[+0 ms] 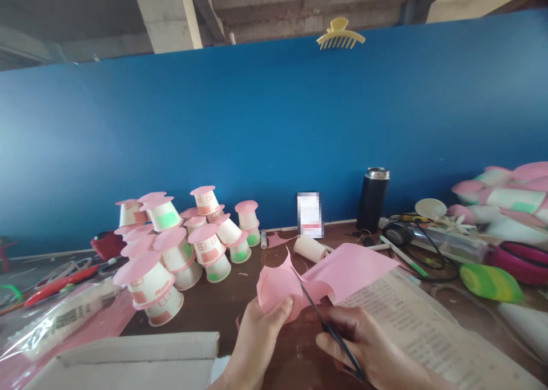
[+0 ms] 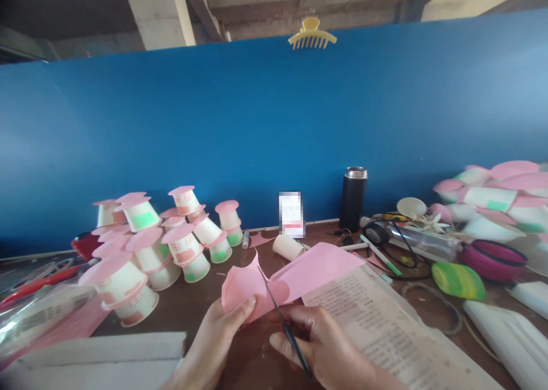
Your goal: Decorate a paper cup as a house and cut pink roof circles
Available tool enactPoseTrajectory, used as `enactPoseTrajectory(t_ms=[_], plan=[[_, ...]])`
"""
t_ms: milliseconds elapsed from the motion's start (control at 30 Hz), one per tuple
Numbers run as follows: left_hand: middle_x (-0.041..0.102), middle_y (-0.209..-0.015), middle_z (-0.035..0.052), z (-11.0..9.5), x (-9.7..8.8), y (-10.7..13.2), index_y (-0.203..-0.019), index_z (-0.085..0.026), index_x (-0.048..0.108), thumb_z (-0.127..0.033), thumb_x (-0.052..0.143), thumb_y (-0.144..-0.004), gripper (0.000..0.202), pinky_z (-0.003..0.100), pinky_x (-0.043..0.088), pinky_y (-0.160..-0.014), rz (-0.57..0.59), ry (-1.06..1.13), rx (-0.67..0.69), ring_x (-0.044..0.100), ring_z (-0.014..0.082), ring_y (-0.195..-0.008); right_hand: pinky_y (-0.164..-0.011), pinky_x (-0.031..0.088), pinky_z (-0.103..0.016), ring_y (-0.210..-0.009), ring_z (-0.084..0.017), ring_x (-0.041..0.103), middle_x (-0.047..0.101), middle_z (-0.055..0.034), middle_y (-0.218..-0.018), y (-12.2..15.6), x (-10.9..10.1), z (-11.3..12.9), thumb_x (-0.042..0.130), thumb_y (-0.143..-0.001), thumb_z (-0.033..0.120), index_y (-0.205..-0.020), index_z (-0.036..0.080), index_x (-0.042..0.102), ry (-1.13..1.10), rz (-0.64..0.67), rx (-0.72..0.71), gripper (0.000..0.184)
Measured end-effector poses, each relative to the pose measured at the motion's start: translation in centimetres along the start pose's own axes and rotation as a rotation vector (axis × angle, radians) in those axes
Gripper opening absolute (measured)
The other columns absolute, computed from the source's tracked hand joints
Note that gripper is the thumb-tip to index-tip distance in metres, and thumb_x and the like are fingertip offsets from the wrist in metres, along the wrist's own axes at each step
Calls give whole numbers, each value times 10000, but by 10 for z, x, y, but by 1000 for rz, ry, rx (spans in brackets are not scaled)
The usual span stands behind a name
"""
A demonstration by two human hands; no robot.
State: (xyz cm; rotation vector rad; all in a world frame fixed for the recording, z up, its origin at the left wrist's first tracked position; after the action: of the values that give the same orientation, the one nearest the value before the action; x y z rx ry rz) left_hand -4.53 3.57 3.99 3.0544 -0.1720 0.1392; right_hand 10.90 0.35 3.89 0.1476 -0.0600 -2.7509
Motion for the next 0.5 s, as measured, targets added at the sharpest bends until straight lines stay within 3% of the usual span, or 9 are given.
enactPoseTrajectory(t_ms=[267,500], plan=[[778,-889,131,3,-1,-2,-1047,-93,738,-547,760,-691,578,396,533,-842,22,-10,-43,694,345,-940,-454,276,-171,-518,-65,329,391,76,-588,0,0,-1,762,-803,432,-944,150,730,-15,6,0,317],[778,-907,131,7,-5,-7,-980,-103,744,-570,770,-667,562,386,535,-839,23,-56,-37,700,342,-929,-491,317,-183,-548,-79,390,490,57,-602,-2,-1,-5,741,-828,410,-1044,176,745,-15,18,-22,318]])
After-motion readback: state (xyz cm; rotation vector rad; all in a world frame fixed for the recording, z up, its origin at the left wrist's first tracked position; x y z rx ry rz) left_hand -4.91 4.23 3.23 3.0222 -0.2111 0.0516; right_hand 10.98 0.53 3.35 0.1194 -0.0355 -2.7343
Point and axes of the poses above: each hand's wrist, its own y-axis away from the middle knuckle, its own x-axis out of the palm, z = x × y, the point moved 6 cm from there along -y, towards the middle knuckle
